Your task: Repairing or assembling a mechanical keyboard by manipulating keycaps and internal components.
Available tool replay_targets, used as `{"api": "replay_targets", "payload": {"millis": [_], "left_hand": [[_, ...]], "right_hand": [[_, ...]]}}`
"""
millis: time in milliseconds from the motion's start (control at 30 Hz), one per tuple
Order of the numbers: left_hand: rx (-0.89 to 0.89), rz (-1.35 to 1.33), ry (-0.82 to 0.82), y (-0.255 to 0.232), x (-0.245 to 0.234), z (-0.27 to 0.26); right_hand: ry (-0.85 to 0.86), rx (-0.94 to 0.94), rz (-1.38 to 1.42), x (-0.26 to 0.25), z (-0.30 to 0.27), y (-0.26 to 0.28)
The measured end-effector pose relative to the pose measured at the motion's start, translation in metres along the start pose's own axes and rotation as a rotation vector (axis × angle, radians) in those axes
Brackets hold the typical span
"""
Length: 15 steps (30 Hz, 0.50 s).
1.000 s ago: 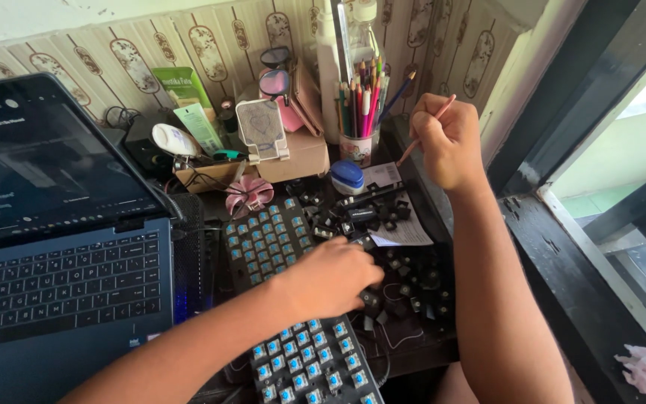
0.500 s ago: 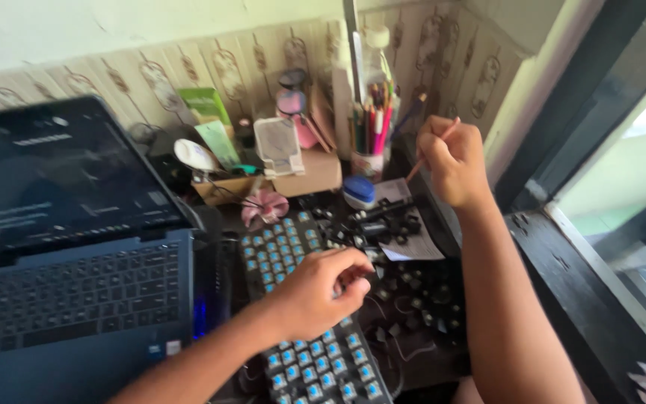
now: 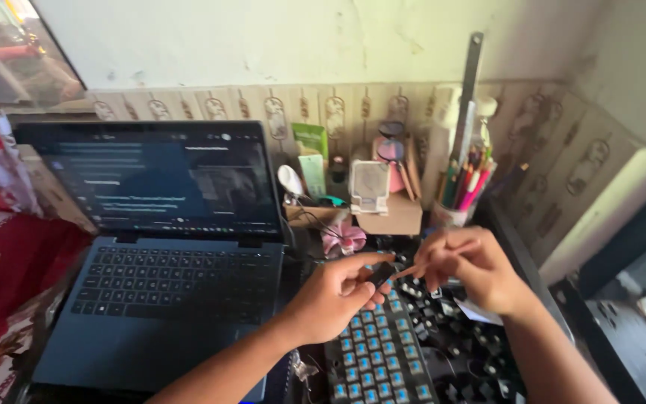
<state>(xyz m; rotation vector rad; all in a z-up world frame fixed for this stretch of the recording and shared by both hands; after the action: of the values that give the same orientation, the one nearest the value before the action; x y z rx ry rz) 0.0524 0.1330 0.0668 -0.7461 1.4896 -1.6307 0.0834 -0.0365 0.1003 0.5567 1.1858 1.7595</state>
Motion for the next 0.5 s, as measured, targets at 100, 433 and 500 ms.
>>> {"api": "replay_targets", "payload": {"millis": [100,433,500], "left_hand": [[0.012,-0.184,0.038,0.001,-0.010,0.001],[0.067,-0.341,0.061,-0.027,-0.023,-0.033],[0.052,-0.329,0.036,-0.027,-0.026,-0.038]], "right_hand": [[-0.010,-0.051,-0.018,0.013,-0.003,0.004],[-0.090,-0.672,-0.717,0.090,-0.031,0.087],[-0.050,-0.838,-0.733,0.107,-0.039,0.088]]}}
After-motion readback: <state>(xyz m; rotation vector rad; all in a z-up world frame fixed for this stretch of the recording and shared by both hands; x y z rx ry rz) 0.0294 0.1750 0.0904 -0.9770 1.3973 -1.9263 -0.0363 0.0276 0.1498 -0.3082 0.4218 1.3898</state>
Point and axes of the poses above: each hand's wrist, its own z-axis towards the middle knuckle, its own x-axis out of the palm, y = z × x, the point moved 10 cm from there along z, towards the middle knuckle, and after that the axes turned 4 degrees about -x, right-handed, at the moved point
